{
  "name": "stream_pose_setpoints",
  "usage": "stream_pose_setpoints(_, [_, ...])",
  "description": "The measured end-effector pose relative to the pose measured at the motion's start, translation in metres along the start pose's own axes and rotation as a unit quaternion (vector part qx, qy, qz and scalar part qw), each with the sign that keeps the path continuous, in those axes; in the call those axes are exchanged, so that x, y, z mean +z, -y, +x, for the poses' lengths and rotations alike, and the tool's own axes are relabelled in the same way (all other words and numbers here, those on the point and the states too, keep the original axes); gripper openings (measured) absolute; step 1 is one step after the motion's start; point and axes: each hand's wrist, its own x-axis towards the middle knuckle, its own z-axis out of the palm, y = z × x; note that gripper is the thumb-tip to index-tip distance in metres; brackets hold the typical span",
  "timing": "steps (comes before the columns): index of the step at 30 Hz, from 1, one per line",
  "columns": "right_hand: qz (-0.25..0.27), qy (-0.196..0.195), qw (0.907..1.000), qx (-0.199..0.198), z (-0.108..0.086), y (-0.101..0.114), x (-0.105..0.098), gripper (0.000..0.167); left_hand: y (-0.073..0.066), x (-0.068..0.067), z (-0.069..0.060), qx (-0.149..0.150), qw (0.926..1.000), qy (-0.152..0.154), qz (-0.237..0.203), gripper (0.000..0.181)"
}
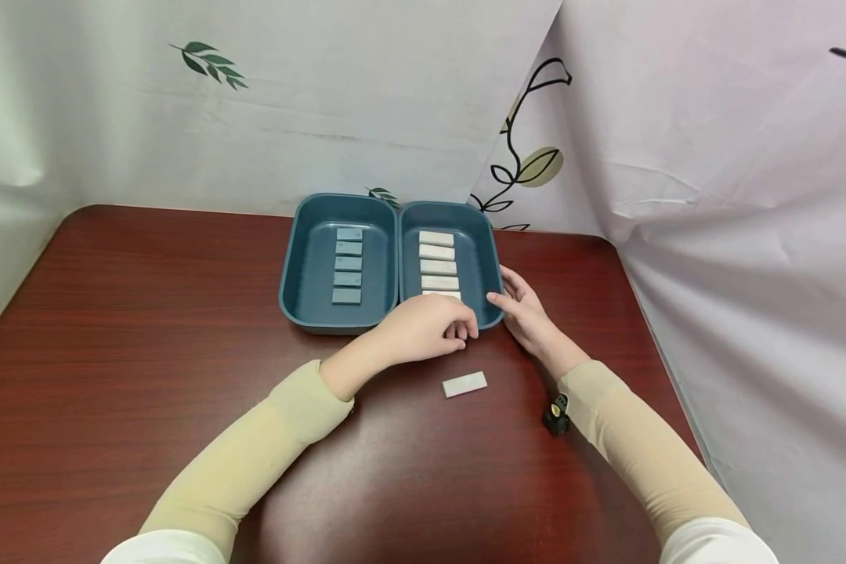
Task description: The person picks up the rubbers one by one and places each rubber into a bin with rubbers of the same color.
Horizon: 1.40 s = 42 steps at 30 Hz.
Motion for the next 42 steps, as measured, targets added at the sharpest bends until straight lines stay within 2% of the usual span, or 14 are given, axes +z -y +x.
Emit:
stream_pose_setpoints(7, [-0.005,0.000,1.0000,0.002,-0.001,0.001,0.001,0.067,0.000,0.013,-0.006,0.011,0.9999,0.003,-0.007,0.010])
stream_pose_setpoints(16, [-0.005,0.001,1.0000,0.004,-0.001,0.001,0.001,0.067,0.003,0.023,-0.011,0.003,0.9999,0.016,-0.001,0.010])
stream_pose_setpoints(27, [-0.008,0.000,1.0000,0.006,0.000,0.000,-0.001,0.068,0.005,0.042,-0.011,0.001,0.9979,0.065,0.008,0.010])
stream_pose_setpoints(42, [-0.014,-0.001,0.9999,0.007,0.000,-0.001,-0.002,0.068,0.013,0.055,-0.005,-0.005,0.9946,0.094,0.045,0.018])
